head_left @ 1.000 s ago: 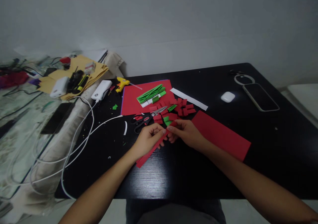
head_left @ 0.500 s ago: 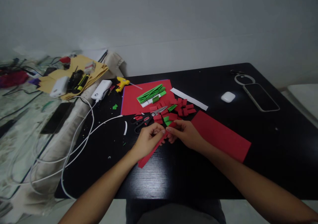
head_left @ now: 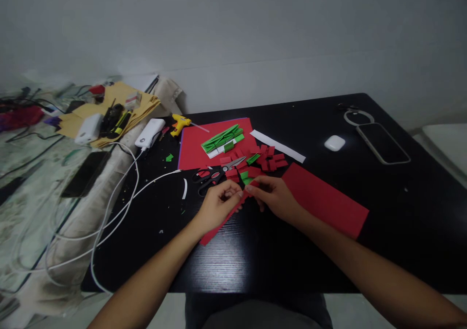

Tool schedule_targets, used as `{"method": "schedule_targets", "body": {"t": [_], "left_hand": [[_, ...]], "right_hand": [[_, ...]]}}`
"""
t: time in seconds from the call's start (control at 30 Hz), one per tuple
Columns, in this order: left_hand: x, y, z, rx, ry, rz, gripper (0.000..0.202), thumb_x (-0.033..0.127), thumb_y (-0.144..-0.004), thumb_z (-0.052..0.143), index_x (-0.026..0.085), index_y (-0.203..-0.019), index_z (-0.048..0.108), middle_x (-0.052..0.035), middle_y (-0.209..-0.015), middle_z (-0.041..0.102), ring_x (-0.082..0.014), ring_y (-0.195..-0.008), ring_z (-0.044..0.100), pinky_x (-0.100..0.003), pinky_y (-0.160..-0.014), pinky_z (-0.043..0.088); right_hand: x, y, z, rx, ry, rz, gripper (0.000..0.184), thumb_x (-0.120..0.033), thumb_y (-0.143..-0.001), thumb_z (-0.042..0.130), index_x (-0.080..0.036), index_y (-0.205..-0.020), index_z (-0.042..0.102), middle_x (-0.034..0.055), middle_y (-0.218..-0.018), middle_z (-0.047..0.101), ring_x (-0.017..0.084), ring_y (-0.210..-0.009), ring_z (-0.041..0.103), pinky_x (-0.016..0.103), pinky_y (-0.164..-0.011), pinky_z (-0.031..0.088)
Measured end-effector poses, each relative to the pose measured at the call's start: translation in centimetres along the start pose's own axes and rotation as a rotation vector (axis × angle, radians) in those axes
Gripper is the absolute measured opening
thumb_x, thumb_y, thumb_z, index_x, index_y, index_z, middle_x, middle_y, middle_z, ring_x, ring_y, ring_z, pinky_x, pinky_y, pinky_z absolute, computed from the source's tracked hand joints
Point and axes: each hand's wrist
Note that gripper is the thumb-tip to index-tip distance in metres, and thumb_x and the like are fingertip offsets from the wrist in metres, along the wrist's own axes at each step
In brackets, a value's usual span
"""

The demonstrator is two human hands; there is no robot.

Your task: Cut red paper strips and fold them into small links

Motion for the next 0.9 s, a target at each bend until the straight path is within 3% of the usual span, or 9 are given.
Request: {"method": "schedule_targets", "body": {"t": [0.1, 0.2, 0.43, 0.63, 0.9], "left_hand": [[0.2, 0.0, -0.1, 0.02, -0.001, -0.014, 0.019, 0.032, -0.091, 0.064, 0.015, -0.084, 0.062, 0.0012, -0.066, 0.062, -0.0107, -0.059, 0.061, -0.021, -0.059, 0.048], [0.3, -0.1, -0.1, 0.036, 0.016, -0.036, 0.02, 0.034, -0.09, 0.064, 0.015, -0.084, 0.061, 0.0011, -0.066, 0.062, -0.0112, -0.056, 0.061, -0.022, -0.058, 0.048], [0.1, -0.1, 0.0, 0.013, 0.019, -0.017, 0.019, 0.033, -0.09, 0.064, 0.015, -0.084, 0.062, 0.0012, -0.065, 0.063, -0.0122, -0.058, 0.063, -0.022, -0.058, 0.048], [-0.2, -0.1, 0.0, -0.014, 0.024, -0.011, 0.019, 0.033, -0.091, 0.064, 0.015, -0.084, 0.062, 0.0008, -0.067, 0.064, -0.0122, -0.06, 0.063, -0.022, -0.059, 0.047], [0.2, -0.1, 0.0, -0.017, 0.027, -0.029, 0.021, 0.035, -0.089, 0.065, 0.015, -0.083, 0.061, 0.0009, -0.066, 0.062, -0.012, -0.058, 0.062, -0.022, -0.058, 0.048]], "right_hand": [[-0.5, -0.5, -1.1, 0.159, -0.003, -0.048, 0.03, -0.046, -0.083, 0.073, -0.017, -0.076, 0.07, -0.006, -0.048, 0.049, 0.008, -0.039, 0.043, 0.02, -0.038, 0.035], [-0.7, -1.0, -1.8, 0.276, -0.09, -0.068, 0.028, -0.044, -0.081, 0.074, -0.018, -0.073, 0.067, -0.0053, -0.051, 0.05, 0.008, -0.042, 0.044, 0.021, -0.04, 0.039], [-0.1, -0.1, 0.2, -0.004, -0.096, 0.063, 0.031, -0.046, -0.076, 0.078, -0.018, -0.08, 0.065, -0.0044, -0.058, 0.057, 0.009, -0.043, 0.05, 0.02, -0.039, 0.043], [0.1, 0.1, 0.5, 0.013, -0.121, 0.067, 0.031, -0.044, -0.072, 0.082, -0.016, -0.073, 0.067, -0.0027, -0.061, 0.06, 0.009, -0.049, 0.055, 0.021, -0.044, 0.048], [-0.2, -0.7, -1.1, 0.066, -0.097, 0.062, 0.029, -0.043, -0.072, 0.082, -0.016, -0.072, 0.071, -0.0012, -0.06, 0.061, 0.01, -0.046, 0.054, 0.023, -0.043, 0.045]]}}
Point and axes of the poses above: each hand's wrist, its own y-axis away from the middle knuckle, its own z-axis out of the palm, x = y × z
